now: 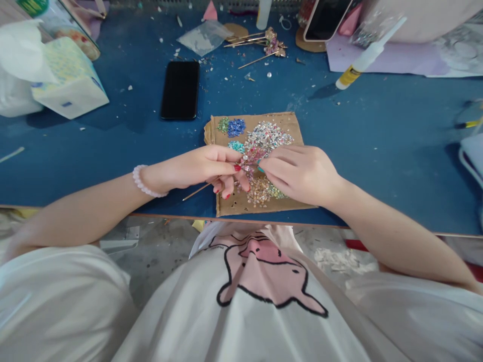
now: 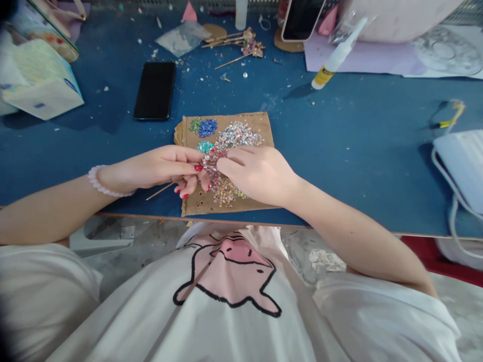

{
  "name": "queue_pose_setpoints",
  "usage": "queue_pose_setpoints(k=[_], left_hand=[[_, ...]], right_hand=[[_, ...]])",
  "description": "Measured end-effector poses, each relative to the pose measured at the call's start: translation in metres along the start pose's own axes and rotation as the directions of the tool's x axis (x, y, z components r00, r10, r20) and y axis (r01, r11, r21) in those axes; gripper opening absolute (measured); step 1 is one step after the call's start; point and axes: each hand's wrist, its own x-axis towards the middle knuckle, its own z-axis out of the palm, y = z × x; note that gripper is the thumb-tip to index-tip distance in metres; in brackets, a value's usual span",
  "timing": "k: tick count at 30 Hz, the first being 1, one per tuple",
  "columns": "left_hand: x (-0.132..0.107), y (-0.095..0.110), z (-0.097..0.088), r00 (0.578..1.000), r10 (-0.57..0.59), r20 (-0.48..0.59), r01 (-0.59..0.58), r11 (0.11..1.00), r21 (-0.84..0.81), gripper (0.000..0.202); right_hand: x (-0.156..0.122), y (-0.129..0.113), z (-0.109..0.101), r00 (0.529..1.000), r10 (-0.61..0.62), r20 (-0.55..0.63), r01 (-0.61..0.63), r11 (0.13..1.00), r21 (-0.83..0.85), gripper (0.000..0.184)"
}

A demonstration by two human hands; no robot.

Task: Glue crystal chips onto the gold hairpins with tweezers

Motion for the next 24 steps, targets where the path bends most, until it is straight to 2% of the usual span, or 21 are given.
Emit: queue_pose_setpoints(k=[9,15,18,24], left_hand=[[-0.0001,0.0001,-0.0003,1.0,-0.005,0.001,0.005,1.0,0.004,0.014],[-0.0003,0.0019,0.0007,1.0,-0.003,-0.007,0.003,1.0,0.001,0.016],[-0.0004,0.0027,0.0011,1.0,-0.001,-0.005,0.001,1.0,0.001,0.016],[-0.0006,0.0024,0.0007,1.0,-0.005,0.005,0.005,1.0,-0.011,0.018]], right_hand=[[-0.0001,-0.0001,-0.0003,0.999,0.025,-0.028,-0.023,0.996,0.087,0.028],[0.0001,0.0002,-0.0008,1.0,-0.012,-0.01,0.012,1.0,-0.014,0.03],[0.0002,0.0002,-0.0006,0.998,-0.042,-0.037,0.04,0.998,-0.057,0.028],[0.0003,0.0,-0.0003,0.997,-0.044,-0.055,0.041,0.998,-0.058,0.029]])
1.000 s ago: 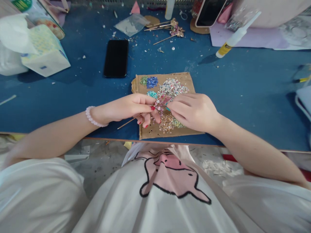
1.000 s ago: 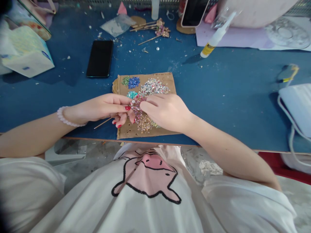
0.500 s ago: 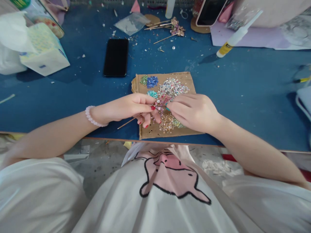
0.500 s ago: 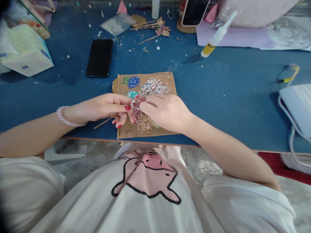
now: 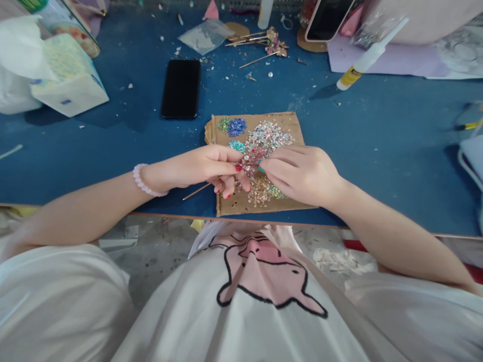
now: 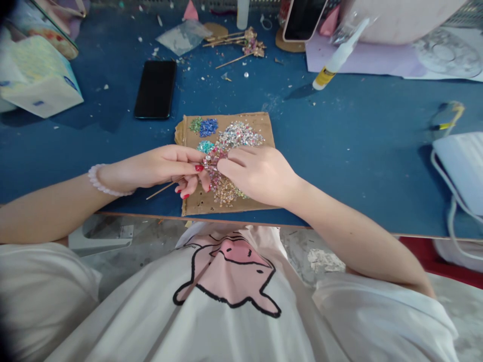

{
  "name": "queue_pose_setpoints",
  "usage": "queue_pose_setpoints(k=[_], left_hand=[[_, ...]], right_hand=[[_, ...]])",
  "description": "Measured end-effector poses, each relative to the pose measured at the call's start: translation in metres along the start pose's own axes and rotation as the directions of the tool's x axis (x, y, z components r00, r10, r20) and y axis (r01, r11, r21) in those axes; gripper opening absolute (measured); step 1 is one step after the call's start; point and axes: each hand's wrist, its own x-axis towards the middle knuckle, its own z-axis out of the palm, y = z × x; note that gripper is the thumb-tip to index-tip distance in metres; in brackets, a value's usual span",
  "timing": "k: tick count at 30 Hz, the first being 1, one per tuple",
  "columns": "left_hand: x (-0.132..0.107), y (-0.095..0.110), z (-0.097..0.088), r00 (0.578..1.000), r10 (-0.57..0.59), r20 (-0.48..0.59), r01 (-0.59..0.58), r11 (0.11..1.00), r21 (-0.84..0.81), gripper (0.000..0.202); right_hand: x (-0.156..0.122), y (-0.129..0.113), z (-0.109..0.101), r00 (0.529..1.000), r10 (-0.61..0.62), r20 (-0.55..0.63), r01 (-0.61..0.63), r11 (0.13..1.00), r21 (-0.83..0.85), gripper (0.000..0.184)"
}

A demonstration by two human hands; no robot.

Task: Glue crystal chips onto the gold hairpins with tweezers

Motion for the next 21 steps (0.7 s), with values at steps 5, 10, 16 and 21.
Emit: queue_pose_setpoints(k=[5,10,16,21], left_hand=[[0.0004,-0.0017,-0.0009,1.0,0.015,0.008,-0.015,1.0,-0.002,0.019],[0.001,-0.0018,-0.0006,1.0,0.016,0.016,-0.016,1.0,0.002,0.018],[0.0015,-0.0024,-0.001,1.0,0.015,0.019,-0.015,1.0,0.002,0.017],[0.003,-0.005,-0.0023,1.0,0.003,0.03,-0.002,1.0,-0.016,0.013]], right_hand=[[0.0002,0.0,-0.0002,1.0,-0.009,-0.009,0.009,1.0,0.005,0.028],[0.0005,-0.0003,0.0001,1.0,-0.017,-0.008,0.017,1.0,0.004,0.027],[0.001,-0.0004,0.0,0.999,-0.025,-0.02,0.025,0.999,0.021,0.025],[0.0013,-0.0005,-0.0005,0.999,-0.021,-0.026,0.022,0.999,0.027,0.025]])
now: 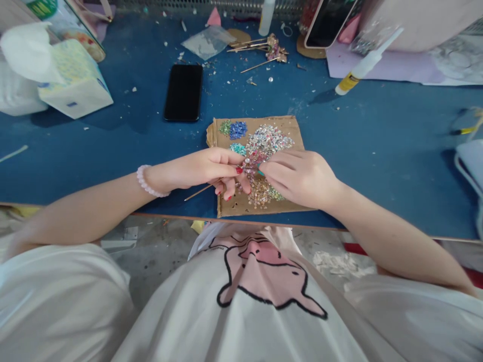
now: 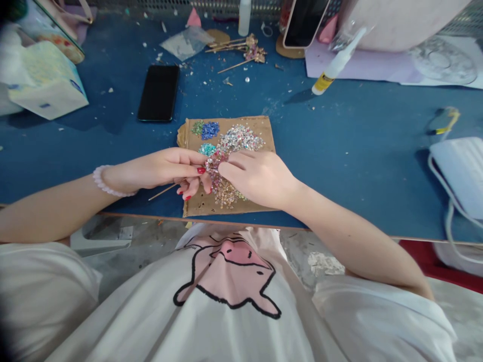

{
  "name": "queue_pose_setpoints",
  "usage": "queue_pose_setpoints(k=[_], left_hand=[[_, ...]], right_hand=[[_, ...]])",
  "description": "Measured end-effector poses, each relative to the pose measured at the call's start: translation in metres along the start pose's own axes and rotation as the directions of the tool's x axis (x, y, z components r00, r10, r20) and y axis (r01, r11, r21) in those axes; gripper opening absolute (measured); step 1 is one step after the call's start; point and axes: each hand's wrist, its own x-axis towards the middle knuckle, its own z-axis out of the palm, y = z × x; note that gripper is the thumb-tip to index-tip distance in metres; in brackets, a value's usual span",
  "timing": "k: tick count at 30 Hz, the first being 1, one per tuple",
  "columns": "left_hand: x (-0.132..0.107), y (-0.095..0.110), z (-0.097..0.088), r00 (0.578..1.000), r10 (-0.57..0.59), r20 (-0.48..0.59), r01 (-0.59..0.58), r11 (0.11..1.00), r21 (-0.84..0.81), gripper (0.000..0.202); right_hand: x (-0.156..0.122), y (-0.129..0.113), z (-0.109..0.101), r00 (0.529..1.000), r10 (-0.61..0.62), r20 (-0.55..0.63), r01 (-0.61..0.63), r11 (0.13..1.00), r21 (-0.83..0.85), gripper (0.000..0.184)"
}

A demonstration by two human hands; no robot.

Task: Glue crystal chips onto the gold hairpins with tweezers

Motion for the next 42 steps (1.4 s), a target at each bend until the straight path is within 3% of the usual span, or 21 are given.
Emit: queue_pose_setpoints(k=[42], left_hand=[[0.0041,-0.0039,-0.0013,0.999,0.032,0.009,-0.031,0.996,-0.087,0.01]], right_hand=[[-0.0005,-0.0008,0.0015,0.999,-0.037,-0.034,0.038,0.998,0.055,0.022]])
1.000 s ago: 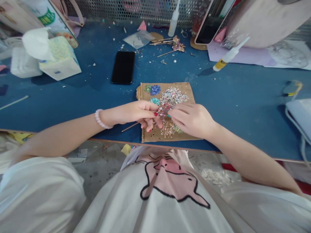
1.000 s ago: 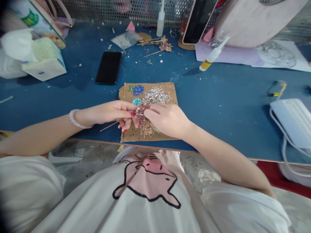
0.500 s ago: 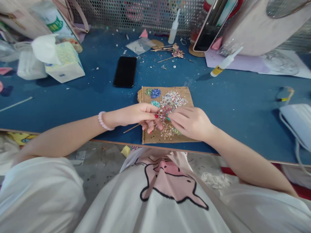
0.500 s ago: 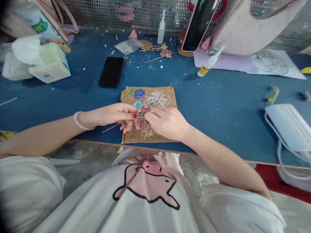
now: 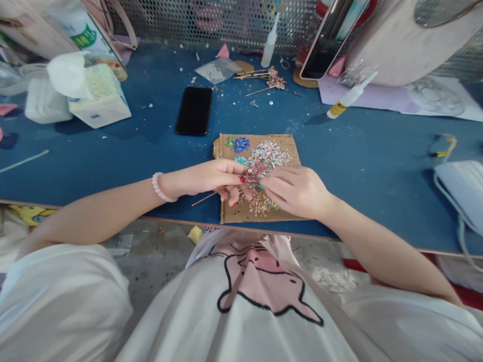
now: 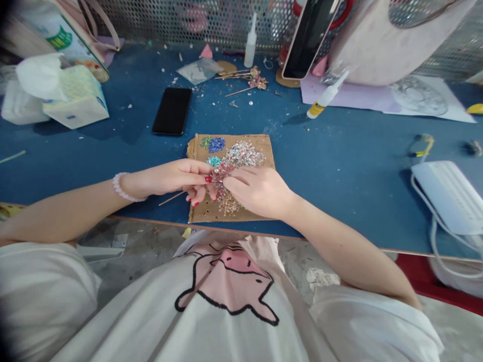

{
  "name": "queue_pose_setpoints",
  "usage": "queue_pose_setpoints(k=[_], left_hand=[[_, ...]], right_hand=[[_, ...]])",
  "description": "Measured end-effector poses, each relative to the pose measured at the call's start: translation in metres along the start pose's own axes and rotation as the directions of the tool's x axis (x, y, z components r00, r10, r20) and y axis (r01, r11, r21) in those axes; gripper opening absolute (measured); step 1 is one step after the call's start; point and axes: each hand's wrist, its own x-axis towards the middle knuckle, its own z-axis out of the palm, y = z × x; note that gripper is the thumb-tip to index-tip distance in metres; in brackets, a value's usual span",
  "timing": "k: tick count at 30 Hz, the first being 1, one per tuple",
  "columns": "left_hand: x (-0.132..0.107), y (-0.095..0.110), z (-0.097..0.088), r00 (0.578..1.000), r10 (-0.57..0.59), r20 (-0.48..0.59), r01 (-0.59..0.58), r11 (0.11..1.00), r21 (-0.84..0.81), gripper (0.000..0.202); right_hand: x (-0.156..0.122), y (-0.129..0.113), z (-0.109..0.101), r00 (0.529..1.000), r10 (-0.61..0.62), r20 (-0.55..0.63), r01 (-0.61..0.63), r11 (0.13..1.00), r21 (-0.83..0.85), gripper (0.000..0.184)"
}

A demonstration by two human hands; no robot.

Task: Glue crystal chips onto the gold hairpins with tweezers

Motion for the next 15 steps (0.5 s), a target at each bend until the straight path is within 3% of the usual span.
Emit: queue_pose_setpoints(k=[15], left_hand=[[-0.0005,-0.0001,0.0001,1.0,-0.016,-0.009,0.016,1.0,0.026,0.014]], right_hand=[[0.0015,-0.0009,-0.0009,0.997,-0.077,0.019,0.077,0.997,-0.018,0.027]])
